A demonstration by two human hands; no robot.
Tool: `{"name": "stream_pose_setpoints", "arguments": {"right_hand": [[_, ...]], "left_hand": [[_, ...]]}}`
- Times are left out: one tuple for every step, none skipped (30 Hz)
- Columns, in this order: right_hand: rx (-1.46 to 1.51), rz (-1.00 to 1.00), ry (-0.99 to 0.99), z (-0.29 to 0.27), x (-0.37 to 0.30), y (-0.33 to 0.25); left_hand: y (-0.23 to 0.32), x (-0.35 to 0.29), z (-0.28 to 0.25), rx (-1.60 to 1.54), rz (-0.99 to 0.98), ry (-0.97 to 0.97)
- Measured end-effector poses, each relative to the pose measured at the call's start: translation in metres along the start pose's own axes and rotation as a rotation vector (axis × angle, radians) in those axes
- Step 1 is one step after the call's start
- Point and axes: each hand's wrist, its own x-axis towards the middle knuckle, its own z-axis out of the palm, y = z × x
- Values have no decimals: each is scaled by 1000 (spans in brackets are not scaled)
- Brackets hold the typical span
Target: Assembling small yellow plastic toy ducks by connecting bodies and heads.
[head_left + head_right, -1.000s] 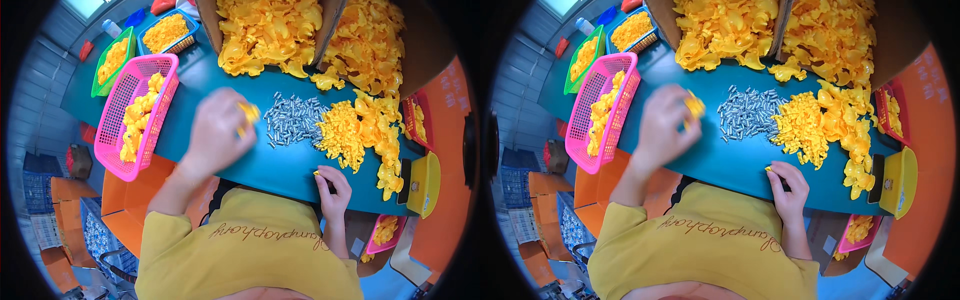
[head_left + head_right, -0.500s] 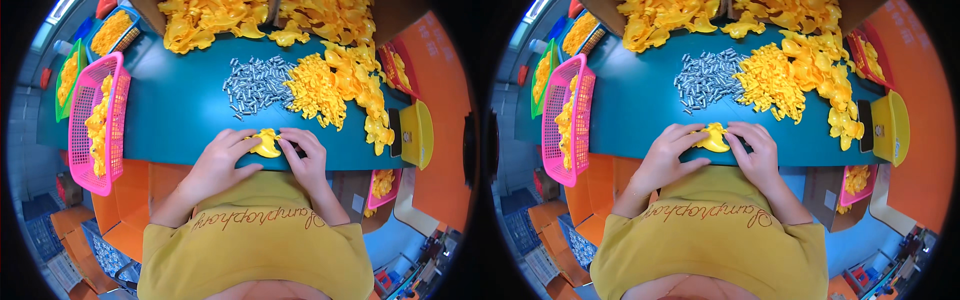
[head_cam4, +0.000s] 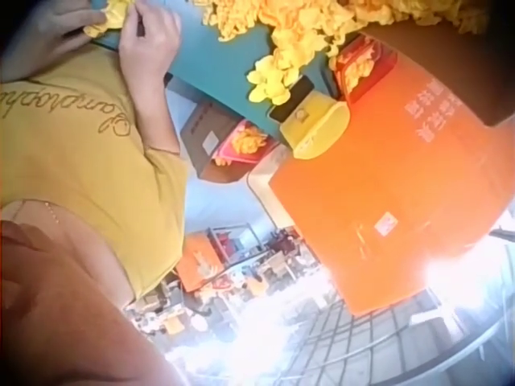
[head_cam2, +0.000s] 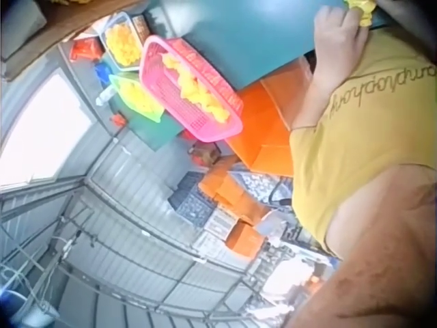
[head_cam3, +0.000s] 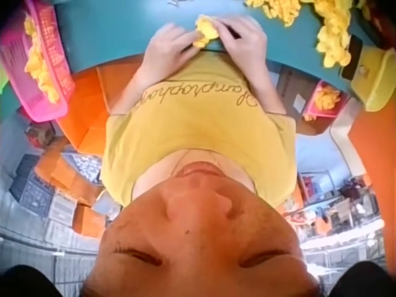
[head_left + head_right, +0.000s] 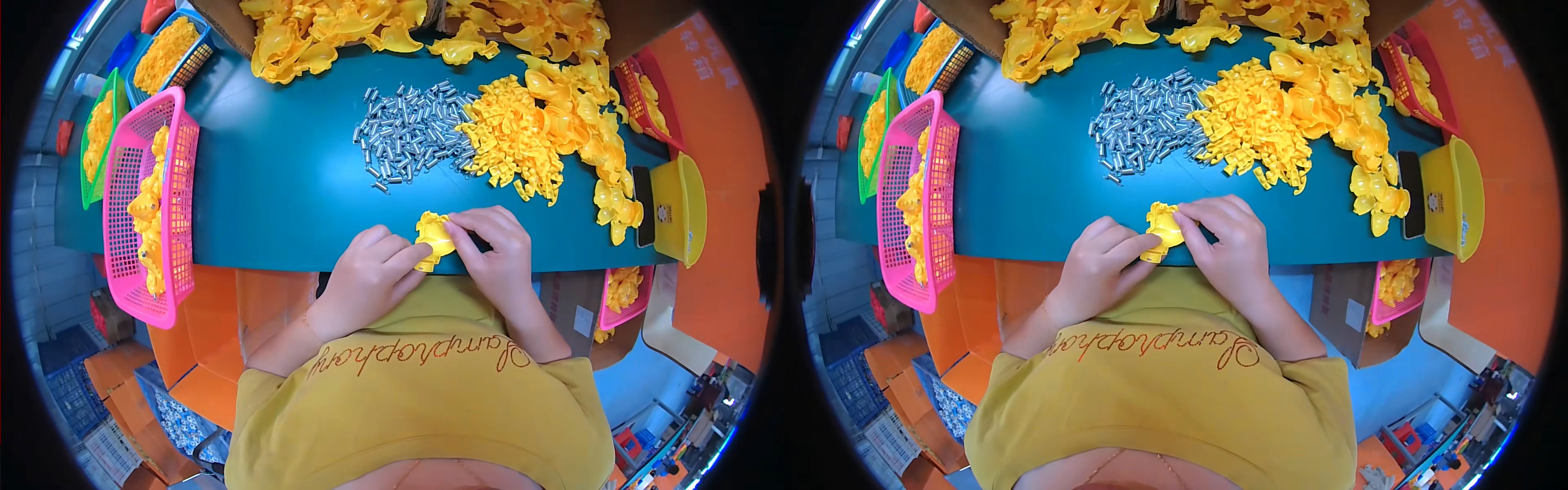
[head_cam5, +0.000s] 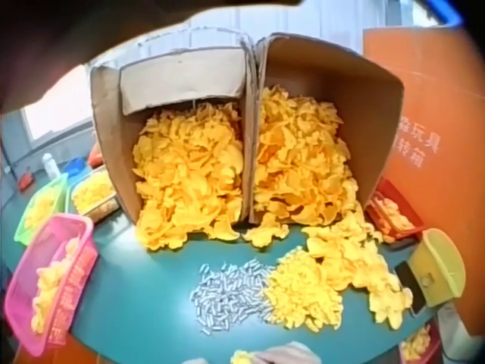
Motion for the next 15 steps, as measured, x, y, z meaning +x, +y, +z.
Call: {"name": "stream_pose_setpoints", "arguments": {"right_hand": [[0, 0, -2, 0, 0, -1], [-24, -15, -15, 0, 0, -2], [-49, -31, -27, -1, 0, -3], [-52, -30, -28, -1, 0, -3], [-63, -39, -25, 0, -2, -2], [-75, -47, -23, 1, -3, -1], [-77, -46, -25, -1, -3, -1], [-103, -69, -54, -4, -1, -1], [-126, -93, -82, -6, 0, -1], [-127, -93, -84, -10, 0, 0], [-148, -118, -154, -14, -1, 1], [-169, -143, -225, -18, -1, 0], [-170, -144, -225, -22, -1, -5], [-238, -143, -291, -27, -1, -11], [-307, -139, -355, -31, -2, -15]], "left_hand": [[-2, -2, 2, -1, 6, -13], [-3, -4, 3, -2, 12, -26], [-2, -2, 1, -4, 12, -25], [0, 1, -2, -64, -34, -39], [2, 4, -5, -125, -80, -54], [3, 7, -8, -128, -81, -53], [1, 12, -11, -95, -97, 4], [-1, 16, -13, -62, -112, 60], [-3, 19, -14, -45, -150, 51], [-5, 19, -15, -45, -151, 52], [-8, 19, -15, -75, -146, -30], [-10, 19, -15, -105, -140, -112], [-12, 17, -12, -86, -133, -104], [-12, 18, -12, -85, -132, -103], [-11, 18, -11, -84, -127, -104]]}}
